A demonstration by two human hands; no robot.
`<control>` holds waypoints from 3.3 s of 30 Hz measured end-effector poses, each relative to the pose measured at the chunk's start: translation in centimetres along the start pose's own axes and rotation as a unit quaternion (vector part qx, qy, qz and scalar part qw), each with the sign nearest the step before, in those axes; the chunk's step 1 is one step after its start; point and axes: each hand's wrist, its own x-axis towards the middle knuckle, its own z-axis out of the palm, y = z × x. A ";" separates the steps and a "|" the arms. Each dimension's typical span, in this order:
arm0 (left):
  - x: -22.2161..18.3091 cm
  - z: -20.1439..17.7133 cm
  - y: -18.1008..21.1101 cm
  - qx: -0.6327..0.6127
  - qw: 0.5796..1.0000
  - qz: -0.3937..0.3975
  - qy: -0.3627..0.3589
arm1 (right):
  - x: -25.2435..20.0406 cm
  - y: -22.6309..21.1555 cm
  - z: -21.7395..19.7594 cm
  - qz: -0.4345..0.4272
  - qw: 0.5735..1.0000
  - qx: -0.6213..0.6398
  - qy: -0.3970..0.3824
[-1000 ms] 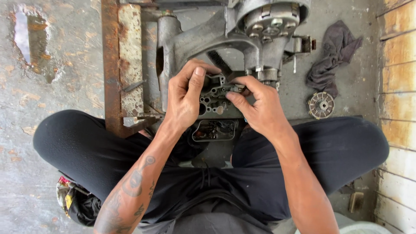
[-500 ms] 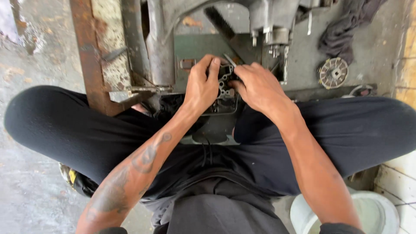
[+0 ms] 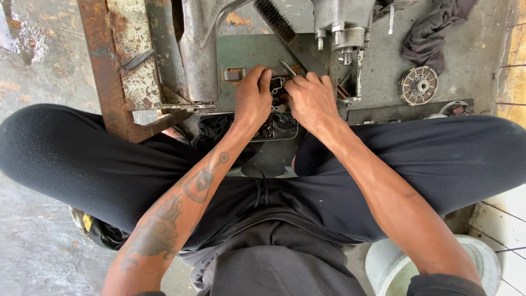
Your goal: Cleaning and inspecting small mechanical components of a motorcycle engine block.
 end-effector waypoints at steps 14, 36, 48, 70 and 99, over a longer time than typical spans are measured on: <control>0.7 -0.8 -0.3 0.021 1.000 0.003 -0.015 | 0.4 -0.3 -0.1 0.010 0.999 0.031 0.017; 1.3 -0.9 -2.4 0.117 0.993 -0.010 -0.009 | 1.0 -0.6 -1.0 0.009 0.999 0.040 0.018; -0.1 -1.0 0.0 0.143 0.985 0.077 0.063 | -1.7 -3.5 -8.4 0.124 0.985 0.119 0.031; -6.9 -1.6 4.0 0.205 0.971 0.117 0.041 | -5.6 -7.3 -11.5 0.257 0.933 0.228 -0.110; -8.7 5.3 -11.6 0.106 0.964 -0.237 0.057 | -7.2 -2.8 9.1 0.341 0.876 0.207 -0.272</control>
